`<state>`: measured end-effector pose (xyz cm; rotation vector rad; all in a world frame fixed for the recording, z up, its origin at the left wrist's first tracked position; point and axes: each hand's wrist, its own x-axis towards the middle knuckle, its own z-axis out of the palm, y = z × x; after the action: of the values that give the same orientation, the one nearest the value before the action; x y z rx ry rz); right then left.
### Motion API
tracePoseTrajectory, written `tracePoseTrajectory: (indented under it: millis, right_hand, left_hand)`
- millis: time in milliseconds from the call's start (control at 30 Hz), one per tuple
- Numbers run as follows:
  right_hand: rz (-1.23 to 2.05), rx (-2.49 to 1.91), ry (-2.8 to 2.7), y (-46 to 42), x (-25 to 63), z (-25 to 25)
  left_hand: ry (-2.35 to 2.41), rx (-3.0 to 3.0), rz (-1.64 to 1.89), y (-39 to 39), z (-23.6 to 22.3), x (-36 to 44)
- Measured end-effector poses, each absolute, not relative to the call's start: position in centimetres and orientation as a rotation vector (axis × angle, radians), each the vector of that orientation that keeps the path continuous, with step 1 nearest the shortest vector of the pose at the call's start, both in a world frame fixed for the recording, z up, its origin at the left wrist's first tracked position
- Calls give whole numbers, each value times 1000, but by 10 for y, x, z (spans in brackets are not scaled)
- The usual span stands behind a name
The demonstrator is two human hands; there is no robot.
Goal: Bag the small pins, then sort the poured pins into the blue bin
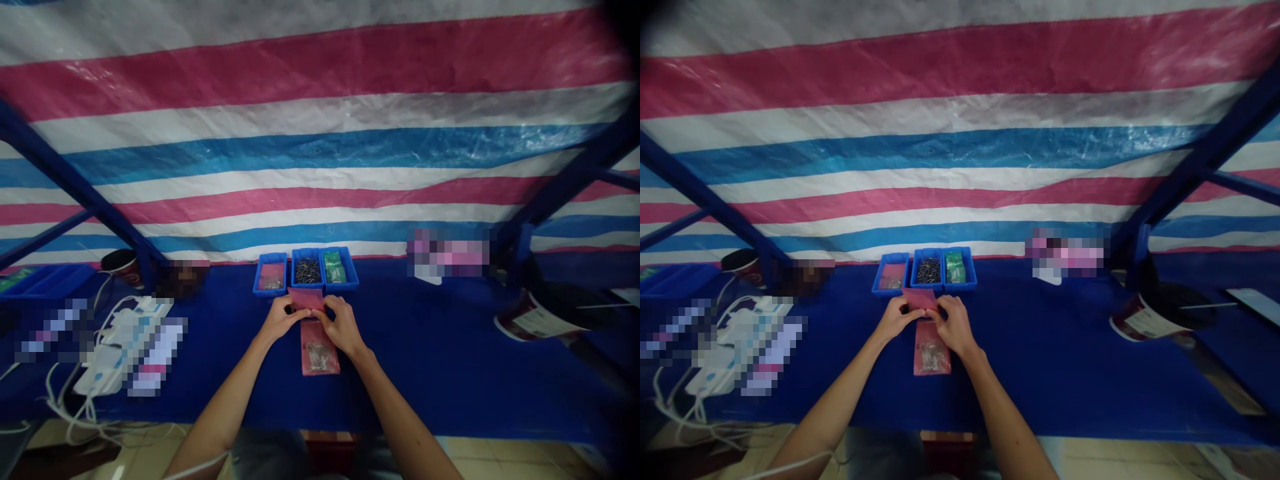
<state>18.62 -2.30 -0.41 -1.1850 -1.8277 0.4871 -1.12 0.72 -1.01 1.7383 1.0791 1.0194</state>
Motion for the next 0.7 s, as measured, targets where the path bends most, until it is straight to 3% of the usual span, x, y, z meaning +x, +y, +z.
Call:
tracePoseTrajectory:
  millis: [700]
  right_hand:
    - [656, -1179, -1716, -22, 187, -4]
  left_hand:
    - [1107, 1622, 1066, 10, -15, -15]
